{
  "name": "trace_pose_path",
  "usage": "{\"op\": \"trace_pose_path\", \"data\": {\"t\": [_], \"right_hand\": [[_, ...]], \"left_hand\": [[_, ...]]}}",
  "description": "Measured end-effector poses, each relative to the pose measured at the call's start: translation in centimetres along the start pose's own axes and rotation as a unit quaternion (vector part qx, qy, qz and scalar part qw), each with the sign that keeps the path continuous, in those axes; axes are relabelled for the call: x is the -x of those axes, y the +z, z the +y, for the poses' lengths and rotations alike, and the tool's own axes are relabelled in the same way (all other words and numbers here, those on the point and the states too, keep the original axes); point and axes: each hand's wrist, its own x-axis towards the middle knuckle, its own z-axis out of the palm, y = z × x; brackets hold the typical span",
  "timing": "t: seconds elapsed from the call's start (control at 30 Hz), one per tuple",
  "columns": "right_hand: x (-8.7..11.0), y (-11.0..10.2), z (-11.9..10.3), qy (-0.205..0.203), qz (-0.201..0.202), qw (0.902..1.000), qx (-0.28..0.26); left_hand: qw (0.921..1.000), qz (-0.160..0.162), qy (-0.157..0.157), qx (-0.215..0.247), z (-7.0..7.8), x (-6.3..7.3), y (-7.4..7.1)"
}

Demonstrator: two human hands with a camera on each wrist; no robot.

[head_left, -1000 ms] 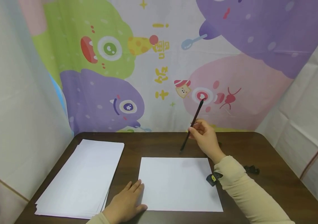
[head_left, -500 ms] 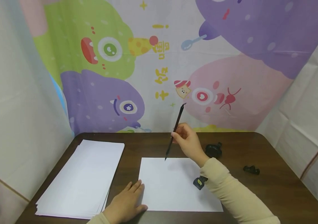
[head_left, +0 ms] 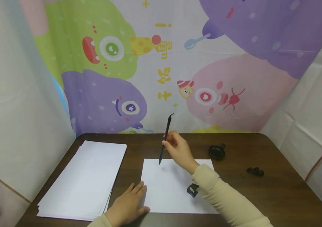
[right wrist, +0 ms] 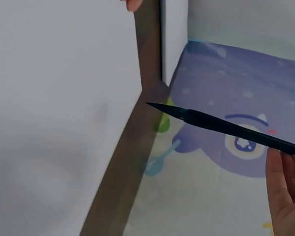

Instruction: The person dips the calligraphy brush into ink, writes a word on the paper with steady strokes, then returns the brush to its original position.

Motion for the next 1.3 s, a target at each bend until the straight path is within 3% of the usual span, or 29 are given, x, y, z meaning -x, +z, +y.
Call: {"op": "trace_pose_path", "data": {"t": [0.27, 0.63, 1.3], "right_hand": [[0.3, 1.8, 0.7, -0.022, 0.009, 0.9997, -0.011], [0.7, 3.6, 1.5, -0.056, 0.004, 0.9967, 0.059], [1.2, 4.4, 2.0, -0.062, 0.002, 0.9964, 0.059]], "left_hand": [[1.0, -0.002, -0.002, -0.001, 0.0, 0.0, 0.0], [1.0, 0.006, -0.001, -0.002, 0.1, 0.1, 0.0], [1.0, 0.004, -0.003, -0.002, 0.1, 0.1, -0.1]]}}
